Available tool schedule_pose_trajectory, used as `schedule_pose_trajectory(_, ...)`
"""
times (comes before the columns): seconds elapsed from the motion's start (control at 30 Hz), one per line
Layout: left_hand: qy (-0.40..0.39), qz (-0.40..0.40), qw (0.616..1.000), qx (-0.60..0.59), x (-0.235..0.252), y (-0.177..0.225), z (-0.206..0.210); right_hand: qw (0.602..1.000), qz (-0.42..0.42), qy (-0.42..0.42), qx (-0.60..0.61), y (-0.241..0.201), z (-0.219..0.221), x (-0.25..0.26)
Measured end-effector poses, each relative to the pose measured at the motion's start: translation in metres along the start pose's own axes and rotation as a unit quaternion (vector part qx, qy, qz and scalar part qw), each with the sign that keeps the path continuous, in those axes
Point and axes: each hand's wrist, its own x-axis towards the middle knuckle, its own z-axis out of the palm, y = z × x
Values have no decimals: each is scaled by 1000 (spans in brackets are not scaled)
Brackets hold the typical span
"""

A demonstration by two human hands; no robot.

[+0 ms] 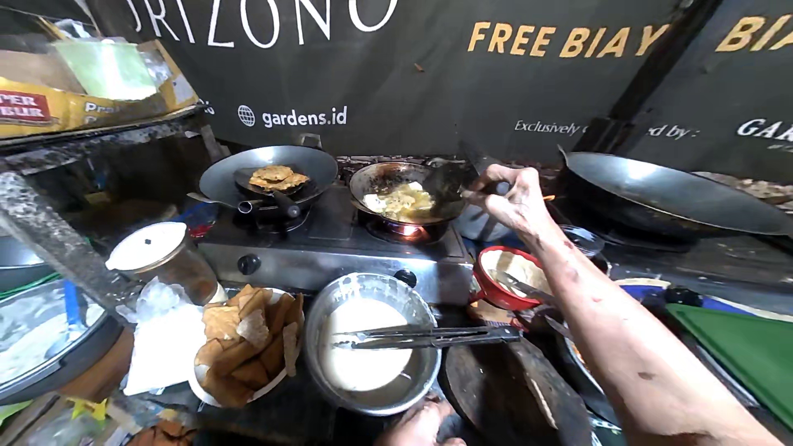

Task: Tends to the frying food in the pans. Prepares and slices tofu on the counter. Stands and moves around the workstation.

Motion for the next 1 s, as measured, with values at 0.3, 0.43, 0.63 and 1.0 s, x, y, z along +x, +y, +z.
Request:
schedule_pose_trajectory(0.3, -5, -6, 1000, 2, 0, 0, -1, 987, -152, -10, -44, -17, -17, -11)
schedule_pose_trajectory(0.43, 3, -17, 1000, 7, 1, -2, 1, 983, -180, -5, -21, -34, -33, -27)
schedule_pose_trajectory(0.63, 13, 5, 1000, 13, 0, -1, 1, 980, -173, -10, 101, -60, -47, -47)
schedule_pose_trajectory(1.0, 8, -3, 1000, 20, 0, -1, 2, 976, -170, -37, 131, -58, -28, -36)
